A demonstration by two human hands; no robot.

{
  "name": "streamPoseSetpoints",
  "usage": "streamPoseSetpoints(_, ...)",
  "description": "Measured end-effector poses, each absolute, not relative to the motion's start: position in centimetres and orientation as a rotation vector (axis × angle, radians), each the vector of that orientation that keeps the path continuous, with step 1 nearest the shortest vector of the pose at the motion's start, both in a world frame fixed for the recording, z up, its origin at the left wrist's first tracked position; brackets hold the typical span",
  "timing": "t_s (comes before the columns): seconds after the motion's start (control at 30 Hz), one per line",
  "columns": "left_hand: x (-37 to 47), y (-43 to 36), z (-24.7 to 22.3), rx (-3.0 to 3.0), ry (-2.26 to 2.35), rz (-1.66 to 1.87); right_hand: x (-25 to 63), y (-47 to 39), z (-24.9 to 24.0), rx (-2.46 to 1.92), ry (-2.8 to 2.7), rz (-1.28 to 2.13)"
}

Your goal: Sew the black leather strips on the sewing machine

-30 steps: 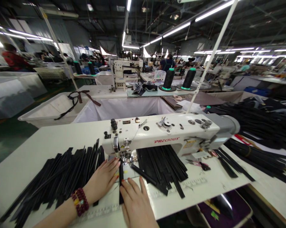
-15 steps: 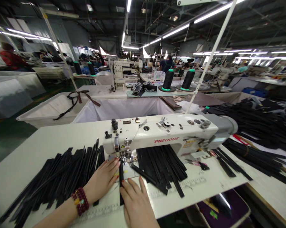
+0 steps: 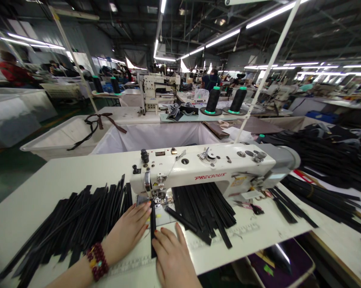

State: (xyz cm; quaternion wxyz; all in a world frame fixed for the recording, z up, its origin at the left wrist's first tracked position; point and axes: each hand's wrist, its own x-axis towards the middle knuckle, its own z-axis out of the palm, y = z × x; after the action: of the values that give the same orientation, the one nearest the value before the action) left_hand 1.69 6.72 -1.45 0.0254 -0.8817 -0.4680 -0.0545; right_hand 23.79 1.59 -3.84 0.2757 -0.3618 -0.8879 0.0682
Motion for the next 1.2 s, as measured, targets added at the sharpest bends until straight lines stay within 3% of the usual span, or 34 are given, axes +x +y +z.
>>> streamPoseSetpoints(1.2,1.55,7.25,-1.32,-2.744,-1.495,-0.215,23.59,1.37,-3.54,-0.991,-2.373,0.178)
